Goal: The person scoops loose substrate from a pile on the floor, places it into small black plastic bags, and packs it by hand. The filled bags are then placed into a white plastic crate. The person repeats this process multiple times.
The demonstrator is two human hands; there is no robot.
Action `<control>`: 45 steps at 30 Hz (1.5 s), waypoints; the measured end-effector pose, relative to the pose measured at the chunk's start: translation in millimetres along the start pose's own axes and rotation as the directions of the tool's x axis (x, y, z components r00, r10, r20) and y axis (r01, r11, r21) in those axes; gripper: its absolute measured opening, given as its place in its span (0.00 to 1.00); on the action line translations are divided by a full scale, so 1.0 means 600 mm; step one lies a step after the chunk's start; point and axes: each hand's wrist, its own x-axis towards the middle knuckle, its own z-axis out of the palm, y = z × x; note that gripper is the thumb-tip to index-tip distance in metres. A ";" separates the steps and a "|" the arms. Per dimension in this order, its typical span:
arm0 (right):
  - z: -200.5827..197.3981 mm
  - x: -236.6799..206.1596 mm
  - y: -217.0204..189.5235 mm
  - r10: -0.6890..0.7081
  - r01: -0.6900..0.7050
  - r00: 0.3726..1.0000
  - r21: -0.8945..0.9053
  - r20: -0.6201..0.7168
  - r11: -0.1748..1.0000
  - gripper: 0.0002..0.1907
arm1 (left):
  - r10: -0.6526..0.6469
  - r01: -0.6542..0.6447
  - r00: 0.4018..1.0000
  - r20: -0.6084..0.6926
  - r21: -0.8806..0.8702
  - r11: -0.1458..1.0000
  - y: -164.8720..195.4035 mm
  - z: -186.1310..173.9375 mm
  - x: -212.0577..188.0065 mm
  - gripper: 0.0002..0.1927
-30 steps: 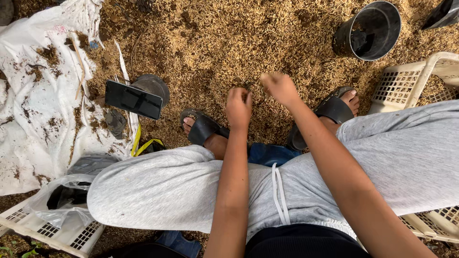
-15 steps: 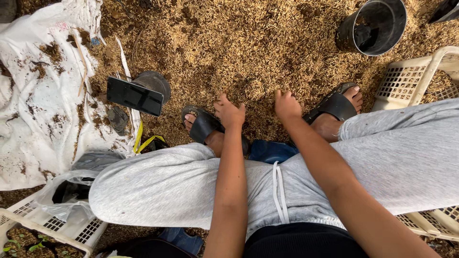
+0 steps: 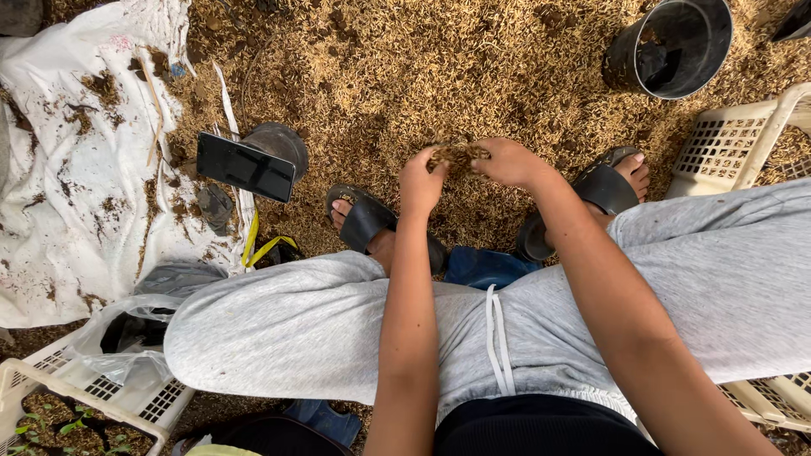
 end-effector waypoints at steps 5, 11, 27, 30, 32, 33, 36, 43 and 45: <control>-0.014 0.002 0.011 0.211 -0.246 0.969 0.565 0.128 0.787 0.27 | 0.060 -0.056 0.997 0.046 -0.074 0.996 0.032 -0.015 -0.018 0.22; 0.007 -0.001 0.012 0.028 -0.068 0.978 -0.185 -0.207 0.980 0.34 | 0.007 -0.008 0.993 -0.120 -0.005 1.000 -0.044 0.002 0.008 0.18; 0.113 -0.038 0.008 -0.575 0.372 0.818 -0.747 -0.016 0.550 0.26 | -0.346 0.348 0.938 -0.031 0.067 0.935 -0.059 0.023 0.008 0.21; 0.087 -0.046 0.040 -0.561 0.353 0.825 -0.715 -0.066 0.604 0.23 | -0.287 0.290 0.956 -0.056 0.044 0.956 -0.061 0.033 0.010 0.22; 0.068 -0.049 0.057 -0.545 0.258 0.821 -0.743 -0.168 0.618 0.22 | -0.262 0.265 0.963 -0.066 0.031 0.964 -0.067 0.039 0.012 0.22; 0.062 -0.050 0.062 -0.500 0.190 0.826 -0.708 -0.259 0.680 0.20 | -0.273 0.275 0.960 -0.058 0.034 0.961 -0.069 0.040 0.014 0.22; 0.066 -0.051 0.064 -0.342 0.092 0.846 -0.519 -0.409 0.850 0.15 | -0.218 0.219 0.974 -0.059 0.014 0.976 -0.071 0.043 0.017 0.23; 0.107 -0.039 0.034 -0.161 0.123 0.963 -0.178 -0.215 0.976 0.12 | -0.162 0.164 0.985 -0.055 0.031 0.986 -0.063 0.045 0.010 0.25; 0.090 -0.035 0.035 -0.038 0.002 0.967 -0.142 -0.250 0.990 0.12 | -0.223 0.224 0.974 -0.028 0.031 0.974 -0.062 0.044 0.007 0.25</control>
